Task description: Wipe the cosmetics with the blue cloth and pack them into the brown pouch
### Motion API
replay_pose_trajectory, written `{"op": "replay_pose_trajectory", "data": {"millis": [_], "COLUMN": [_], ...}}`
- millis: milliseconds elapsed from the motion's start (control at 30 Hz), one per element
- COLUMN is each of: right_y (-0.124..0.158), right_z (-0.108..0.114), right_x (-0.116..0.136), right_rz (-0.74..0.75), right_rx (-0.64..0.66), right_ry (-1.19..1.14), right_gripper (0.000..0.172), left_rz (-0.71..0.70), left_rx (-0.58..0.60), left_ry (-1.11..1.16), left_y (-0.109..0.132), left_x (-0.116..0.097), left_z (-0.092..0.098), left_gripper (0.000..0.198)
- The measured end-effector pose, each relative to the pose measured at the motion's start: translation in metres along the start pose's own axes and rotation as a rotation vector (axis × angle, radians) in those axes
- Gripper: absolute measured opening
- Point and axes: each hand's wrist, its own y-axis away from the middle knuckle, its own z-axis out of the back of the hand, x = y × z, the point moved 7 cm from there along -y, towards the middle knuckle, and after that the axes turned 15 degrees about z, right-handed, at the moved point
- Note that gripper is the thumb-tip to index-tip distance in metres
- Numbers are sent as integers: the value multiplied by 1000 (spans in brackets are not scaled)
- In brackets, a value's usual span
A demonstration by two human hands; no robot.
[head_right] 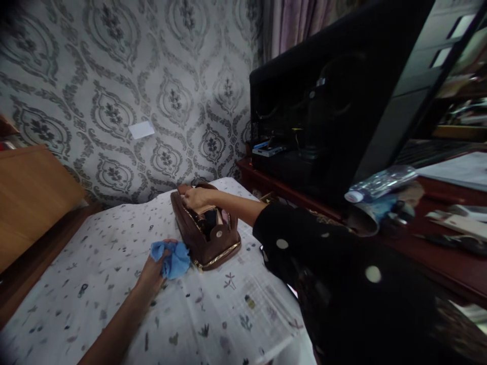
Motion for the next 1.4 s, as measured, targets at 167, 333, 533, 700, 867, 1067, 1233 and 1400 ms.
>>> {"op": "replay_pose_trajectory", "data": {"millis": [167, 333, 533, 700, 867, 1067, 1233, 1400], "right_y": [3, 7, 10, 19, 23, 28, 34, 42], "right_z": [-9, -9, -5, 1, 5, 10, 17, 27], "right_x": [-20, -19, -5, 1, -1, -13, -19, -25], "right_rz": [-114, -203, -230, -191, -185, -189, -187, -202], "right_rx": [-74, -69, -67, -66, -94, -161, -210, -312], "right_ry": [-188, -91, -22, -22, -18, -28, -33, -76], "right_gripper": [50, 67, 66, 69, 65, 40, 37, 40], "left_rz": [-9, 17, 36, 11, -77, -206, -297, -571], "left_rx": [23, 18, 30, 17, -44, -169, -255, -523], "left_ry": [-6, -24, 14, 22, -22, -148, -302, -869], "left_y": [-1, 3, 5, 2, 3, 9, 12, 34], "left_x": [2, 3, 2, -7, -30, -57, -75, -115], "left_z": [0, -2, -2, 2, 16, 53, 90, 119], "left_gripper": [40, 37, 36, 38, 38, 37, 40, 29]}}
